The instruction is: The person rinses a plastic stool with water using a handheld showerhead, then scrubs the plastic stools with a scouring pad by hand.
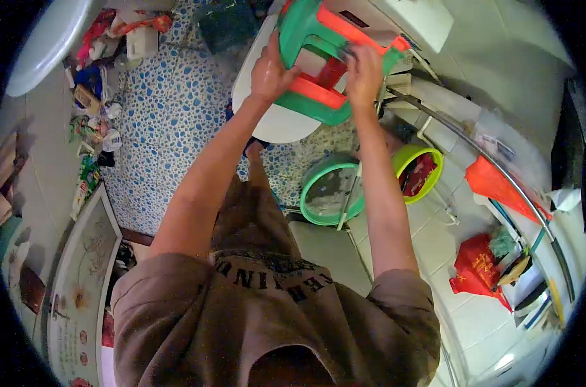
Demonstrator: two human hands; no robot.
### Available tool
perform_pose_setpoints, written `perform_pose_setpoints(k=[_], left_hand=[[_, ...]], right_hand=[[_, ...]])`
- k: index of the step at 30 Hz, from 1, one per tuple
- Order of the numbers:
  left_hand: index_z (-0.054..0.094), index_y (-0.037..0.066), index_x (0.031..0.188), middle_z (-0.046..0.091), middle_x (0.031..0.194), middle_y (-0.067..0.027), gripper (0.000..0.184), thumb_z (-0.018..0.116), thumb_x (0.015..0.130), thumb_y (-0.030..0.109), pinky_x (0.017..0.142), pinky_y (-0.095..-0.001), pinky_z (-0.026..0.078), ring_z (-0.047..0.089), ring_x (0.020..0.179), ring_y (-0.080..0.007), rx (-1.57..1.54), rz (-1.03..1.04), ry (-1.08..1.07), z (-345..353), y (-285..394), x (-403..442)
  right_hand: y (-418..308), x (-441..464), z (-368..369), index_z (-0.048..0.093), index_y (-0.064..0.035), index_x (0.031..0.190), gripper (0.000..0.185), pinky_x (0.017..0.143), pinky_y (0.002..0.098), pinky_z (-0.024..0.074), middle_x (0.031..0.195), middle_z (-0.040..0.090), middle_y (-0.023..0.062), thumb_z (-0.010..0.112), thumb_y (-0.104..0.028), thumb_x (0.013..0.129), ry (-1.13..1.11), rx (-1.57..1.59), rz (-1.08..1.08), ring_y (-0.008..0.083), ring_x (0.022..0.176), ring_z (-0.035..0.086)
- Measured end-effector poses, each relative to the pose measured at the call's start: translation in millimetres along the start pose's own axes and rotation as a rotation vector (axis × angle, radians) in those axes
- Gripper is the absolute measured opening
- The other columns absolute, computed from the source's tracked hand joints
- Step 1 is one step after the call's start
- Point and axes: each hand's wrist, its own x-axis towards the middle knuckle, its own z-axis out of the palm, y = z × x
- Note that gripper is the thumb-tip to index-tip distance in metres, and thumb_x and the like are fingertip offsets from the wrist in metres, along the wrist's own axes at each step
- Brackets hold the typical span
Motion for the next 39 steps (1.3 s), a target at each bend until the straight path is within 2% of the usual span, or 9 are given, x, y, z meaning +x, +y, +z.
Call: perform_pose_setpoints(k=[6, 12, 13, 19, 22, 26, 27, 31, 39], left_hand=[[0.025, 0.006, 0.142, 0.057, 0.108, -0.0277, 0.094, 0.075, 0.065, 0.026, 0.072, -0.0508, 0.052, 0.061, 0.087, -0.0467, -0.040, -0.035, -0.038, -0.7, -5.1, -1.6], [0.025, 0.010, 0.145, 0.055, 0.119, -0.0258, 0.092, 0.075, 0.071, 0.030, 0.081, -0.0484, 0.051, 0.059, 0.098, -0.0445, 0.005, -0.110, -0.037, 9.9, 5.4, -8.2], [0.026, 0.009, 0.143, 0.056, 0.115, -0.0266, 0.092, 0.076, 0.068, 0.028, 0.077, -0.0495, 0.051, 0.060, 0.093, -0.0450, -0.008, -0.131, -0.040, 8.8, 9.6, -9.6], [0.027, 0.006, 0.142, 0.055, 0.113, -0.0276, 0.095, 0.076, 0.064, 0.026, 0.078, -0.0498, 0.051, 0.060, 0.093, -0.0447, -0.024, -0.160, -0.067, 1.8, 17.4, -4.1], [0.028, 0.006, 0.142, 0.055, 0.115, -0.0275, 0.096, 0.077, 0.063, 0.027, 0.080, -0.0494, 0.050, 0.059, 0.096, -0.0441, -0.016, -0.178, -0.080, 5.1, 16.2, -3.7], [0.029, 0.005, 0.142, 0.054, 0.117, -0.0284, 0.095, 0.077, 0.062, 0.025, 0.083, -0.0487, 0.050, 0.058, 0.099, -0.0436, 0.012, -0.167, -0.035, 13.3, 11.5, -6.3], [0.030, 0.005, 0.141, 0.053, 0.121, -0.0283, 0.094, 0.076, 0.062, 0.024, 0.086, -0.0472, 0.049, 0.058, 0.102, -0.0434, 0.024, -0.183, -0.052, 9.3, 14.6, -6.1], [0.030, 0.005, 0.141, 0.053, 0.122, -0.0267, 0.093, 0.076, 0.062, 0.023, 0.088, -0.0473, 0.049, 0.057, 0.104, -0.0435, -0.054, -0.219, -0.108, -0.9, 19.8, -4.7], [0.028, 0.005, 0.141, 0.055, 0.117, -0.0281, 0.091, 0.075, 0.064, 0.017, 0.076, -0.0496, 0.051, 0.060, 0.091, -0.0464, -0.107, -0.105, -0.026, 1.8, 9.6, -4.1]], right_hand=[[-37.0, 36.1, 39.5, 0.063, -0.0085, 0.099, 0.023, 0.081, 0.0437, 0.0480, 0.102, 0.061, 0.0098, 0.065, -0.005, 0.076, -0.079, 0.061, -0.267, 0.0347, 0.096, 0.058], [30.4, -10.4, -35.5, 0.064, -0.0077, 0.100, 0.027, 0.086, 0.0451, 0.0483, 0.102, 0.062, 0.0146, 0.065, -0.008, 0.073, -0.325, -0.029, -0.035, 0.0335, 0.097, 0.059], [-3.7, 15.3, 10.3, 0.062, -0.0059, 0.096, 0.022, 0.086, 0.0430, 0.0474, 0.106, 0.061, 0.0135, 0.066, -0.005, 0.075, -0.173, -0.057, -0.261, 0.0337, 0.099, 0.058], [-51.4, 83.5, 57.5, 0.064, -0.0077, 0.093, 0.019, 0.079, 0.0463, 0.0481, 0.097, 0.060, 0.0119, 0.066, -0.010, 0.075, -0.200, 0.079, -0.429, 0.0347, 0.092, 0.057], [-52.6, 91.4, 56.5, 0.061, -0.0062, 0.088, 0.012, 0.077, 0.0452, 0.0488, 0.091, 0.058, 0.0114, 0.064, -0.012, 0.078, 0.016, 0.089, -0.079, 0.0332, 0.088, 0.057], [-61.5, 49.9, 59.3, 0.062, -0.0089, 0.093, 0.017, 0.074, 0.0429, 0.0479, 0.094, 0.059, 0.0138, 0.067, -0.011, 0.077, -0.218, 0.034, -0.138, 0.0356, 0.088, 0.057], [-61.1, 49.7, 65.7, 0.058, -0.0026, 0.084, 0.010, 0.068, 0.0452, 0.0487, 0.083, 0.057, 0.0164, 0.063, -0.010, 0.079, -0.131, -0.025, -0.243, 0.0356, 0.079, 0.058], [-52.4, 84.9, 49.7, 0.063, -0.0041, 0.092, 0.014, 0.072, 0.0433, 0.0463, 0.089, 0.056, 0.0147, 0.066, -0.005, 0.078, -0.088, 0.036, 0.009, 0.0348, 0.084, 0.057], [-38.7, 69.2, 34.0, 0.061, -0.0029, 0.091, 0.015, 0.075, 0.0427, 0.0459, 0.089, 0.056, 0.0141, 0.067, -0.004, 0.076, -0.067, 0.040, -0.058, 0.0343, 0.086, 0.057]])
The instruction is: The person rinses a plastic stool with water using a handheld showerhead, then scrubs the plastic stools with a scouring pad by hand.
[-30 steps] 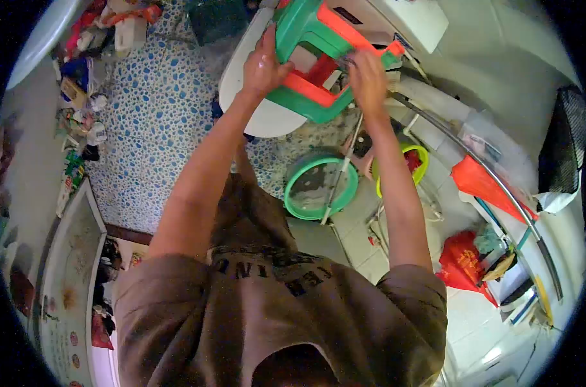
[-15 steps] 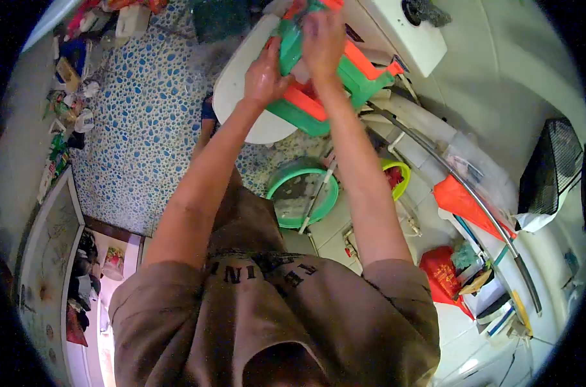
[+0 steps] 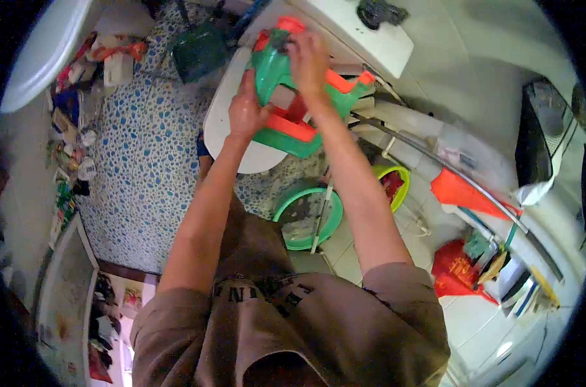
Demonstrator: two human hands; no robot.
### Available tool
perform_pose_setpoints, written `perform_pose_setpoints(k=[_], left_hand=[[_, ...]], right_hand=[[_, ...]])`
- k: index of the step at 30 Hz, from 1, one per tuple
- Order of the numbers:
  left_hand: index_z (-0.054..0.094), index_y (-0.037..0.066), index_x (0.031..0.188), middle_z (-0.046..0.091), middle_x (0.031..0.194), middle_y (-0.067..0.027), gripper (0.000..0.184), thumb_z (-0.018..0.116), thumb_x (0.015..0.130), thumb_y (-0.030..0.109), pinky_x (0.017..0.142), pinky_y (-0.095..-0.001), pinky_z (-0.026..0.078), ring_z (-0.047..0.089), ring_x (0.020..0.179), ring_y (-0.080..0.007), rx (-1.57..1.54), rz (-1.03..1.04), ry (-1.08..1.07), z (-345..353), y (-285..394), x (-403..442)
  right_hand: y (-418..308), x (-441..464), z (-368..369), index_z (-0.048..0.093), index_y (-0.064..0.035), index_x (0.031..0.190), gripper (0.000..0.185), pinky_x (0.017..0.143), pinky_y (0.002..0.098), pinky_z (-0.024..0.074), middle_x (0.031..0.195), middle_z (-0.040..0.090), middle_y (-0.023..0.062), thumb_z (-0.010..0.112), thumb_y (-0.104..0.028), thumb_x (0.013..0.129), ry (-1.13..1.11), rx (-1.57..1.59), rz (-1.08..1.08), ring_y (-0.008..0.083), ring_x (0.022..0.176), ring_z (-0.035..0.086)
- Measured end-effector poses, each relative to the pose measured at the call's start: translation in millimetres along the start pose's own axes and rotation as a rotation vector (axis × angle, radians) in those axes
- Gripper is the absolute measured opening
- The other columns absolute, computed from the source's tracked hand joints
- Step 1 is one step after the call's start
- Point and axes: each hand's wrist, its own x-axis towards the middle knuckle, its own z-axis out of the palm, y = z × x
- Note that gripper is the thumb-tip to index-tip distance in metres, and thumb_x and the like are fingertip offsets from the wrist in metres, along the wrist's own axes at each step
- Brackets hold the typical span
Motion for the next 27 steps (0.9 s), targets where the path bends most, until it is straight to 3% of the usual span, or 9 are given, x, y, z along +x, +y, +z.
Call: perform_pose_setpoints(k=[1, 5, 8, 12, 14, 18, 21, 25, 27], left_hand=[[0.028, 0.005, 0.141, 0.055, 0.117, -0.0281, 0.091, 0.075, 0.064, 0.017, 0.076, -0.0496, 0.051, 0.060, 0.091, -0.0464, 0.002, 0.000, -0.001, -2.7, 0.4, 1.1], [0.026, 0.007, 0.142, 0.055, 0.117, -0.0277, 0.092, 0.076, 0.066, 0.019, 0.080, -0.0490, 0.050, 0.059, 0.097, -0.0457, 0.104, 0.005, -0.024, 2.7, 11.4, 2.5], [0.026, 0.007, 0.142, 0.055, 0.120, -0.0260, 0.090, 0.075, 0.067, 0.018, 0.085, -0.0476, 0.048, 0.056, 0.105, -0.0441, 0.045, 0.059, 0.008, 2.0, 7.9, 0.8], [0.026, 0.003, 0.143, 0.053, 0.125, -0.0265, 0.087, 0.071, 0.070, 0.016, 0.094, -0.0423, 0.045, 0.055, 0.112, -0.0403, -0.015, 0.005, -0.055, 1.7, 6.5, 3.6], [0.026, 0.003, 0.142, 0.053, 0.124, -0.0261, 0.086, 0.071, 0.070, 0.017, 0.095, -0.0426, 0.044, 0.055, 0.112, -0.0403, -0.045, 0.016, -0.040, 8.4, 4.9, 6.3], [0.027, 0.002, 0.141, 0.055, 0.120, -0.0243, 0.085, 0.071, 0.070, 0.020, 0.094, -0.0437, 0.044, 0.054, 0.110, -0.0409, -0.107, 0.171, -0.024, 10.7, -7.7, 3.1], [0.028, 0.003, 0.140, 0.056, 0.120, -0.0238, 0.084, 0.071, 0.071, 0.020, 0.095, -0.0437, 0.044, 0.054, 0.111, -0.0404, -0.124, 0.040, -0.082, -4.8, 22.0, -0.2], [0.029, 0.002, 0.140, 0.056, 0.120, -0.0231, 0.084, 0.072, 0.069, 0.014, 0.092, -0.0420, 0.046, 0.056, 0.109, -0.0389, -0.010, -0.043, -0.072, 5.7, 8.0, 1.8], [0.029, 0.003, 0.140, 0.057, 0.119, -0.0228, 0.084, 0.072, 0.068, 0.012, 0.091, -0.0418, 0.047, 0.057, 0.107, -0.0385, -0.023, -0.008, -0.079, 2.2, 6.0, -4.0]], right_hand=[[-3.9, -27.2, 0.7, 0.061, -0.0026, 0.091, 0.017, 0.076, 0.0425, 0.0462, 0.090, 0.056, 0.0141, 0.068, -0.003, 0.076, -0.142, -0.050, 0.022, 0.0348, 0.088, 0.057], [16.4, -135.2, -63.7, 0.057, -0.0018, 0.096, 0.018, 0.080, 0.0416, 0.0436, 0.094, 0.054, 0.0148, 0.063, -0.002, 0.080, -0.103, 0.003, 0.189, 0.0347, 0.095, 0.055], [36.3, -118.8, -102.9, 0.057, -0.0018, 0.094, 0.016, 0.082, 0.0483, 0.0424, 0.101, 0.057, 0.0183, 0.062, -0.012, 0.083, 0.170, 0.008, 0.357, 0.0384, 0.099, 0.054], [91.2, -107.0, -50.1, 0.054, -0.0015, 0.103, 0.021, 0.088, 0.0493, 0.0412, 0.107, 0.056, 0.0197, 0.061, -0.014, 0.088, 0.300, -0.069, 0.331, 0.0408, 0.101, 0.053], [115.6, -79.8, -38.9, 0.048, 0.0001, 0.113, 0.030, 0.094, 0.0466, 0.0393, 0.114, 0.054, 0.0220, 0.059, -0.018, 0.091, 0.484, 0.176, 0.596, 0.0406, 0.104, 0.051], [59.7, -111.9, -51.9, 0.043, 0.0004, 0.115, 0.029, 0.096, 0.0401, 0.0373, 0.113, 0.050, 0.0216, 0.055, -0.013, 0.092, 0.354, 0.347, 0.759, 0.0337, 0.104, 0.050], [36.4, -155.6, -43.6, 0.040, -0.0007, 0.113, 0.024, 0.093, 0.0381, 0.0384, 0.106, 0.049, 0.0181, 0.051, -0.008, 0.093, 0.289, 0.228, 0.713, 0.0290, 0.100, 0.050], [92.1, -75.2, -59.9, 0.040, 0.0042, 0.119, 0.040, 0.097, 0.0388, 0.0352, 0.115, 0.048, 0.0220, 0.050, -0.027, 0.096, 0.340, 0.340, 0.909, 0.0300, 0.110, 0.047], [86.7, -98.0, -44.0, 0.039, 0.0046, 0.121, 0.042, 0.096, 0.0387, 0.0361, 0.114, 0.049, 0.0227, 0.049, -0.028, 0.097, 0.406, 0.324, 0.889, 0.0302, 0.109, 0.048]])
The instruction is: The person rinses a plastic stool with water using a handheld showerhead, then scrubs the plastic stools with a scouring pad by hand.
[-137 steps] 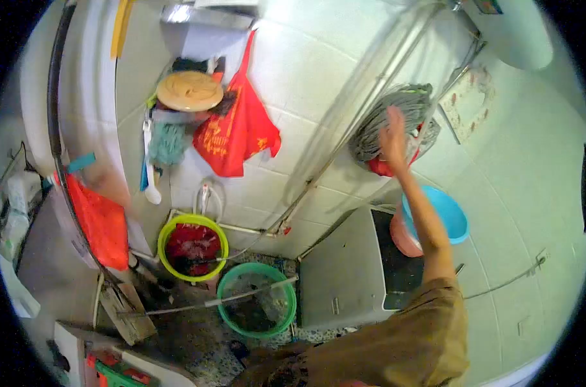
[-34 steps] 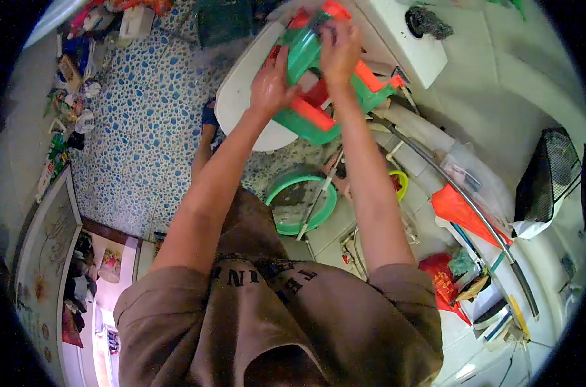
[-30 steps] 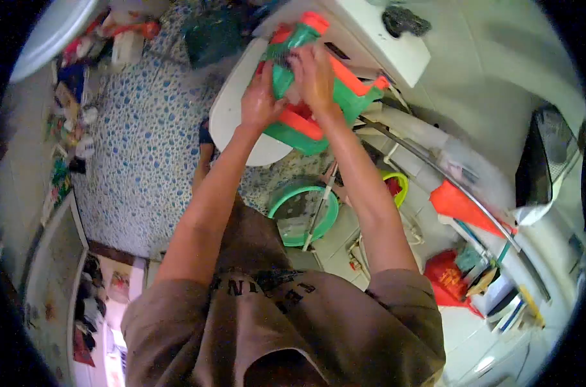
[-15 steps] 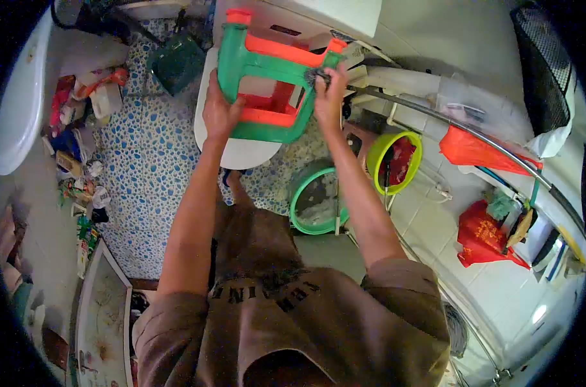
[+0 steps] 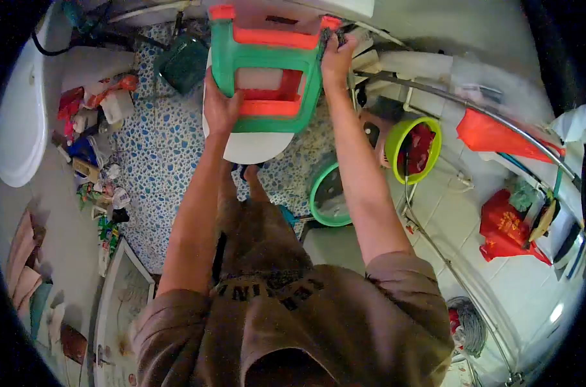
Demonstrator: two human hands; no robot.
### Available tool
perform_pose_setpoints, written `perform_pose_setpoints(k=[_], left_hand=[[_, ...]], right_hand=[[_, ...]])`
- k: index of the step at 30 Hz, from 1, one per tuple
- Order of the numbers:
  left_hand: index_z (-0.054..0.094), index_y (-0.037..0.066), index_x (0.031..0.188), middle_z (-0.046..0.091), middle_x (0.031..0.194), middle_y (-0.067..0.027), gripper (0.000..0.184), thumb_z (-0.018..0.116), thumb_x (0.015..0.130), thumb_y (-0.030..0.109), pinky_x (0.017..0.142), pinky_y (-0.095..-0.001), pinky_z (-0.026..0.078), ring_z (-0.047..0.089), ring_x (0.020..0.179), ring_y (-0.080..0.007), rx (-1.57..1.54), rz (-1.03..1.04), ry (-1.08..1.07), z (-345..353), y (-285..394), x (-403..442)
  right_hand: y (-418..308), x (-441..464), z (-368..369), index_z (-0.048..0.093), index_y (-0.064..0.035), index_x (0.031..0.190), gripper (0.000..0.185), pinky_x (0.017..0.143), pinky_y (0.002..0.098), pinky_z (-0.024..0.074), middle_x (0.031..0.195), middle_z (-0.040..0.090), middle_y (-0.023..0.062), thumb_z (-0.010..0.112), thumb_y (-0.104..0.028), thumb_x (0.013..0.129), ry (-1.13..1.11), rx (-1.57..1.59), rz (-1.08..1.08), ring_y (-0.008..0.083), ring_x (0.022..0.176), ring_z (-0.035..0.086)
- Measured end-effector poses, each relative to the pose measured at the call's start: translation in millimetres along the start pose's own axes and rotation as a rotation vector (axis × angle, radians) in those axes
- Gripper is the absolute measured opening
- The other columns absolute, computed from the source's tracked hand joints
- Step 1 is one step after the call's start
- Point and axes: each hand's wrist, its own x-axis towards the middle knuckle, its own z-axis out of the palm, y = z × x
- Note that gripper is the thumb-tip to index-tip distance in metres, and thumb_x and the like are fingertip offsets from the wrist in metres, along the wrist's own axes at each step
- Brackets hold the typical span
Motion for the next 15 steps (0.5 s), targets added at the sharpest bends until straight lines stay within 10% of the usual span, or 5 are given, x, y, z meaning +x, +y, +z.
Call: perform_pose_setpoints(k=[15], left_hand=[[0.030, 0.009, 0.140, 0.059, 0.114, -0.0215, 0.081, 0.072, 0.072, 0.020, 0.087, -0.0426, 0.048, 0.059, 0.103, -0.0385, 0.022, 0.026, 0.066, 6.5, 10.1, -8.2]], right_hand=[[1.3, -25.0, -30.8, 0.037, 0.0035, 0.120, 0.047, 0.094, 0.0394, 0.0380, 0.107, 0.052, 0.0202, 0.059, -0.026, 0.091, -0.132, -0.176, 0.042, 0.0280, 0.100, 0.050]])
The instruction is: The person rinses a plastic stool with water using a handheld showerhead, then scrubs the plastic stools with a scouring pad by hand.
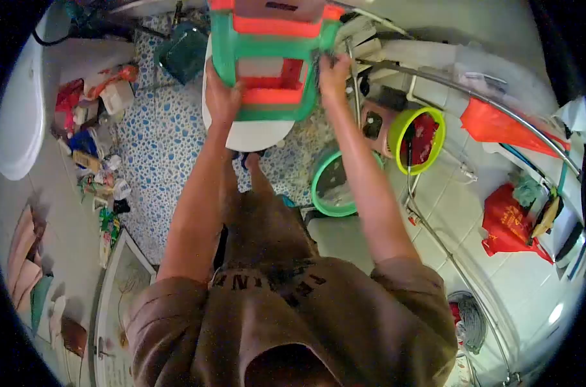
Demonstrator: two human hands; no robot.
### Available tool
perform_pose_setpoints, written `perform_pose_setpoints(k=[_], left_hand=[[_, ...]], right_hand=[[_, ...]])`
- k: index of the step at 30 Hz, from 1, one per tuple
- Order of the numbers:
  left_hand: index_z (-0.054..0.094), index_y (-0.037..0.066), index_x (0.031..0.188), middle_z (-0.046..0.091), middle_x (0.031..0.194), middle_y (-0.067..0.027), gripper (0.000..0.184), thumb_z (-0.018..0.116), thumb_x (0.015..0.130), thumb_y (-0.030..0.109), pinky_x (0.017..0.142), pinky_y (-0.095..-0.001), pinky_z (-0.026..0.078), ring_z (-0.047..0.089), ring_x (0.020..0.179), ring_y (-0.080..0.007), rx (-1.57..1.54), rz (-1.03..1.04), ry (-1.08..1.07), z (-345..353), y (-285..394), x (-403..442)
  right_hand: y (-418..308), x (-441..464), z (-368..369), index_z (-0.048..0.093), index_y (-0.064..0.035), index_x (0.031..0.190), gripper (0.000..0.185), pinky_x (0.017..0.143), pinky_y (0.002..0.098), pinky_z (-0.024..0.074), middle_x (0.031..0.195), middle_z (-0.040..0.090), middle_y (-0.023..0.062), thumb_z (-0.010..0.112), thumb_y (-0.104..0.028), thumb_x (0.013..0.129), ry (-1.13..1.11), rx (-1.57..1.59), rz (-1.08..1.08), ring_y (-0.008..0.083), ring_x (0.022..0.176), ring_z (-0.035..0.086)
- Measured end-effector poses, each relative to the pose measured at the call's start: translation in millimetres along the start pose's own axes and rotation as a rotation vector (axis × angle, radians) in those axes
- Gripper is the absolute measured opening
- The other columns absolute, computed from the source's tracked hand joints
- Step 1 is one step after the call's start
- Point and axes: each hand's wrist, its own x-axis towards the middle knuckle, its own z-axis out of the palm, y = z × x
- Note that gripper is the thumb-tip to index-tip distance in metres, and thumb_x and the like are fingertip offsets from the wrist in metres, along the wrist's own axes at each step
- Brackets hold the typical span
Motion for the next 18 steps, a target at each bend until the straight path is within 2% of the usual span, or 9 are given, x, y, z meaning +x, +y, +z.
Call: perform_pose_setpoints(k=[3, 5, 7, 8, 10, 13, 14, 17, 18], left_hand=[[0.029, 0.011, 0.140, 0.058, 0.116, -0.0251, 0.085, 0.071, 0.068, 0.019, 0.082, -0.0481, 0.049, 0.058, 0.101, -0.0461, -0.073, 0.111, 0.048, 6.8, -18.2, 7.5], [0.030, 0.009, 0.139, 0.060, 0.112, -0.0245, 0.083, 0.071, 0.068, 0.019, 0.082, -0.0475, 0.049, 0.059, 0.099, -0.0456, -0.002, -0.122, 0.006, -1.8, 4.8, -4.8], [0.032, 0.010, 0.138, 0.060, 0.113, -0.0244, 0.080, 0.071, 0.069, 0.020, 0.082, -0.0471, 0.049, 0.059, 0.101, -0.0442, 0.064, -0.053, 0.051, 5.2, 5.4, -3.6], [0.032, 0.010, 0.138, 0.060, 0.113, -0.0244, 0.080, 0.071, 0.069, 0.020, 0.082, -0.0471, 0.049, 0.059, 0.101, -0.0442, 0.066, -0.055, 0.044, 11.2, 5.9, -3.8], [0.033, 0.008, 0.137, 0.060, 0.112, -0.0230, 0.076, 0.069, 0.071, 0.021, 0.082, -0.0468, 0.050, 0.060, 0.101, -0.0426, 0.010, -0.006, 0.041, 7.9, 3.7, -9.4], [0.034, 0.005, 0.136, 0.061, 0.112, -0.0219, 0.076, 0.068, 0.071, 0.022, 0.083, -0.0460, 0.050, 0.060, 0.102, -0.0402, 0.059, -0.068, 0.050, 13.5, -6.1, -2.1], [0.033, 0.006, 0.138, 0.060, 0.114, -0.0222, 0.079, 0.069, 0.070, 0.023, 0.083, -0.0457, 0.051, 0.060, 0.101, -0.0399, 0.069, -0.037, 0.066, 15.9, -15.4, -2.5], [0.026, 0.010, 0.145, 0.058, 0.117, -0.0236, 0.095, 0.074, 0.063, 0.025, 0.086, -0.0467, 0.050, 0.059, 0.103, -0.0407, 0.131, 0.002, 0.166, 27.2, -23.5, -4.1], [0.027, 0.011, 0.144, 0.058, 0.116, -0.0240, 0.097, 0.076, 0.061, 0.026, 0.087, -0.0484, 0.049, 0.058, 0.103, -0.0419, 0.073, -0.053, 0.126, 29.9, -26.8, -2.4]], right_hand=[[19.2, 68.9, 34.4, 0.040, 0.0006, 0.114, 0.034, 0.080, 0.0375, 0.0451, 0.102, 0.055, 0.0118, 0.055, -0.024, 0.095, 0.017, 0.277, -0.074, 0.0216, 0.086, 0.054], [39.0, 77.8, 41.9, 0.041, -0.0008, 0.111, 0.029, 0.073, 0.0361, 0.0484, 0.100, 0.056, 0.0083, 0.053, -0.023, 0.097, 0.006, 0.373, -0.136, 0.0192, 0.080, 0.055], [41.0, 52.5, 24.1, 0.036, -0.0005, 0.127, 0.040, 0.085, 0.0388, 0.0470, 0.118, 0.054, 0.0125, 0.048, -0.026, 0.099, -0.027, 0.648, 0.084, 0.0237, 0.098, 0.056], [70.4, 30.4, 25.5, 0.021, -0.0025, 0.145, 0.058, 0.102, 0.0396, 0.0365, 0.143, 0.036, 0.0171, 0.044, -0.030, 0.100, 0.017, 0.318, 0.214, 0.0276, 0.127, 0.042], [51.0, -49.8, -2.7, 0.000, -0.0055, 0.151, 0.071, 0.113, 0.0372, 0.0192, 0.156, 0.010, 0.0166, 0.040, -0.035, 0.100, -0.202, 0.373, 0.341, 0.0276, 0.142, 0.017], [109.8, -106.6, 8.4, -0.002, -0.0021, 0.150, 0.077, 0.115, 0.0386, 0.0119, 0.156, 0.005, 0.0182, 0.038, -0.044, 0.099, -0.126, 0.182, 0.291, 0.0325, 0.143, 0.012], [93.4, -105.6, 2.6, 0.000, -0.0007, 0.150, 0.078, 0.114, 0.0402, 0.0142, 0.156, 0.007, 0.0202, 0.039, -0.045, 0.099, -0.117, 0.085, 0.315, 0.0338, 0.143, 0.013], [21.5, -50.3, -4.1, 0.025, 0.0034, 0.140, 0.060, 0.099, 0.0455, 0.0375, 0.132, 0.040, 0.0246, 0.044, -0.037, 0.099, -0.128, 0.064, -0.085, 0.0365, 0.113, 0.046], [22.4, -45.6, -1.2, 0.028, 0.0035, 0.137, 0.056, 0.096, 0.0454, 0.0392, 0.129, 0.042, 0.0231, 0.048, -0.032, 0.099, -0.086, 0.134, -0.315, 0.0355, 0.108, 0.048]])
